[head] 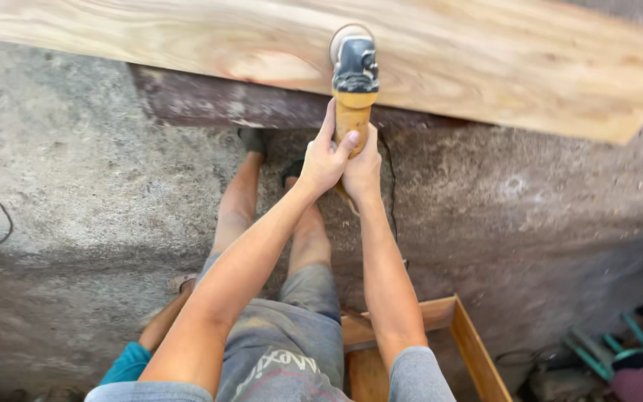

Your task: The person uses a handheld electric sander to smooth the surface of a long wooden plank resting on a workbench. The person moves the sander back and forth along the plank's length, occasionally repositioning the plank and adjusting the tool's position to cover different areas.

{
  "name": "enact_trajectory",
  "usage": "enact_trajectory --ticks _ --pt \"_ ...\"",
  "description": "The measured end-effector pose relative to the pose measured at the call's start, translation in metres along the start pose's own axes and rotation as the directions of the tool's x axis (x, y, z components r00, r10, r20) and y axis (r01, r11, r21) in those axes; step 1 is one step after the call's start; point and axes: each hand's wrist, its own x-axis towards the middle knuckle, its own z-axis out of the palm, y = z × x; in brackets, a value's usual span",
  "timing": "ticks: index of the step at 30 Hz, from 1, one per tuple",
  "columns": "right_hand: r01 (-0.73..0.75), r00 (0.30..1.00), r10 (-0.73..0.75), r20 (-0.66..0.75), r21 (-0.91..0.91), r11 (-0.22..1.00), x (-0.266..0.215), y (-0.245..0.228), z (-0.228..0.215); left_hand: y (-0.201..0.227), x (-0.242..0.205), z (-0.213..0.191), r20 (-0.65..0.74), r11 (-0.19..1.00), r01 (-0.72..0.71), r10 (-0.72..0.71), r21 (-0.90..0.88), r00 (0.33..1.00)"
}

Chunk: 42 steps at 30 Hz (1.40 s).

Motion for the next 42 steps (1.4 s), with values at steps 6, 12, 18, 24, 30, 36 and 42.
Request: enact_trajectory --ticks 6,12,18,24,30,36,42 --pt "0.091 0.984 -0.074 0.164 -0.096 0.991 0.004 -0.067 0.087 -0.003 0.008 -0.098 -0.175 0.98 -0.053 0.019 -0.193 0.984" --pt "0.115 0.949 -0.077 0.307 -0.105 0.988 0.006 -0.118 0.166 0.003 0.017 -0.192 -0.229 0.931 -0.164 0.091 -0.325 0.969" --pt "0.225 0.89 -0.144 0.432 -0.142 0.964 0.016 -0.147 0.199 0.014 0.028 -0.239 -0.275 0.861 -0.25 0.135 -0.443 0.952" --pt "0.209 0.924 -0.149 0.352 -0.14 0.968 0.018 -0.14 0.168 0.03 0.033 -0.211 -0.207 0.877 -0.183 0.098 -0.444 0.973" --pt "0.095 0.962 -0.067 0.265 -0.094 0.991 0.03 -0.108 0.087 0.04 0.039 -0.122 -0.1 0.923 -0.111 0.079 -0.368 0.992" --pt "0.025 0.995 -0.021 0.096 -0.042 0.999 0.041 -0.05 -0.007 0.038 0.041 -0.01 -0.008 0.978 -0.003 0.002 -0.208 1.0" --pt "-0.073 0.995 0.076 -0.066 0.037 0.997 0.044 0.0 -0.095 0.052 0.046 0.091 0.14 0.992 0.067 -0.081 0.107 0.987"
